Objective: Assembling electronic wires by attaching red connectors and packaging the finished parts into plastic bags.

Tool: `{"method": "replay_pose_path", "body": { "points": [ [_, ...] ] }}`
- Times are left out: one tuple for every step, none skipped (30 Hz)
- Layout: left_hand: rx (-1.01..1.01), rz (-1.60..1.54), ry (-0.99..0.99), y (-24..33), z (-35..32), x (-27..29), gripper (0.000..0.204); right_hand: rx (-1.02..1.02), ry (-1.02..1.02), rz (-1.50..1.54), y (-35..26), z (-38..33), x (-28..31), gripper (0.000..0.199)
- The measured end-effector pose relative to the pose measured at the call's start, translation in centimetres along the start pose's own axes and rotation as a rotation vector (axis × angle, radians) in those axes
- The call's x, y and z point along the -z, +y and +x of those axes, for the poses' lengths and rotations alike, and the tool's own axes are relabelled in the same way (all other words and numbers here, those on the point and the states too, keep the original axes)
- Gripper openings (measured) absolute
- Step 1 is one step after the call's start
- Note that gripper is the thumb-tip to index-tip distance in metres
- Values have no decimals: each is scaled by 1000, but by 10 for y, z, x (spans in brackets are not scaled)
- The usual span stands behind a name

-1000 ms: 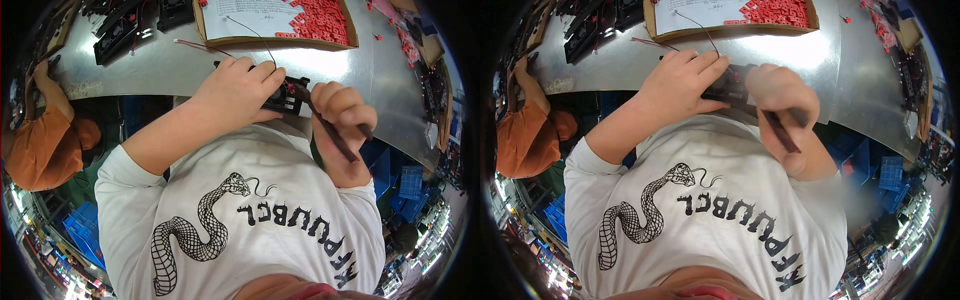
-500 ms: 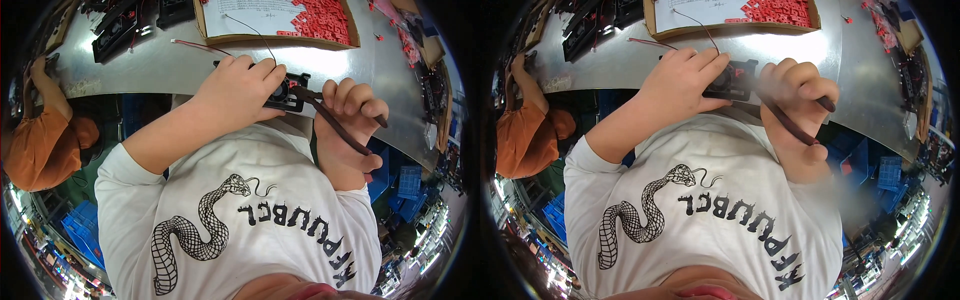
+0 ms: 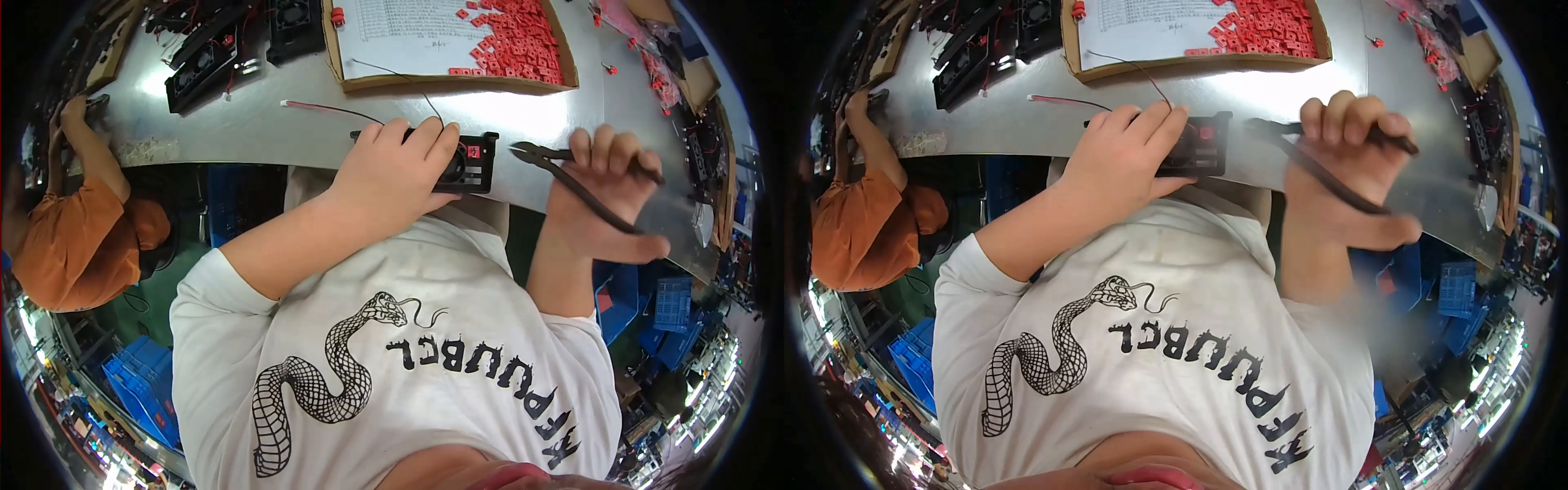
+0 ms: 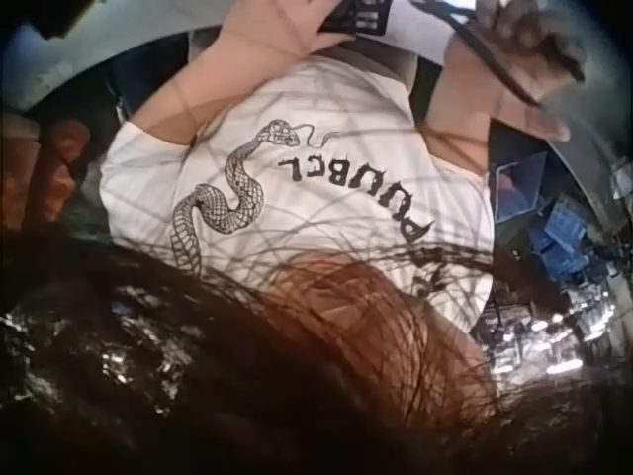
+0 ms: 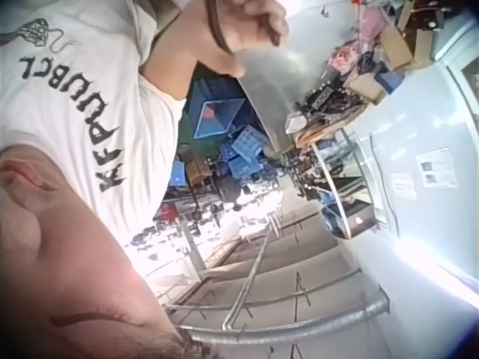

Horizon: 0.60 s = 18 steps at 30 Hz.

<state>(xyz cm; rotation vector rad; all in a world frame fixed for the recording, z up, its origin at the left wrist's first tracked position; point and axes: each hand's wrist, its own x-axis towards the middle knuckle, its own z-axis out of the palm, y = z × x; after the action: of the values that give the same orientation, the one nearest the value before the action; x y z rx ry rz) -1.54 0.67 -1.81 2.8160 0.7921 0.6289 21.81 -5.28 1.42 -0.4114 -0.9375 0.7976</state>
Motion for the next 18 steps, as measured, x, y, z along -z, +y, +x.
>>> {"method": "replay_pose_path", "body": {
  "points": [
    [-13,3,6,0,2,4,73,45,-78,-154,-4,-1,9,82],
    [-8,-28,-49,-2,4,11,74,104,-151,-298,0,-5,22,83],
    [-18,-68,-96,-5,9,18,75,66,-323,-587,0,-7,39,83],
    [-25,-72,-58,-12,11,27,76,23,-483,-882,-2,-7,53,83],
    [-41,-76,-20,-24,16,36,77,52,-629,-1046,3,-4,53,86],
    [-25,-123,-17,-35,29,49,77,59,-765,-1241,5,-3,49,88],
    [-50,-1,43,-44,41,69,76,4,-806,-1296,7,-2,49,90],
    [-5,110,66,-57,52,86,77,-60,-847,-1346,7,-1,50,92],
    [-18,217,148,-75,65,100,79,-141,-881,-1427,1,2,47,94],
    [-1,322,209,-98,75,121,79,-217,-918,-1489,-6,7,44,95],
    [108,426,232,-109,89,140,76,-300,-947,-1483,-12,12,53,96],
    [128,609,290,-137,100,146,72,-302,-923,-1509,-18,20,65,96],
    [140,726,287,-162,106,162,70,-289,-858,-1482,-25,36,76,93],
    [239,872,280,-180,102,171,70,-271,-802,-1445,-30,51,85,90],
    [271,892,250,-180,99,175,68,-326,-494,-1635,-41,59,90,77],
    [308,913,221,-176,94,179,66,-230,-341,-1615,-37,82,131,62],
    [256,787,213,-172,92,165,67,-146,-234,-1768,-47,106,162,53],
    [207,681,207,-157,85,157,67,-115,-111,-1856,-55,136,205,45]
  ]
}}
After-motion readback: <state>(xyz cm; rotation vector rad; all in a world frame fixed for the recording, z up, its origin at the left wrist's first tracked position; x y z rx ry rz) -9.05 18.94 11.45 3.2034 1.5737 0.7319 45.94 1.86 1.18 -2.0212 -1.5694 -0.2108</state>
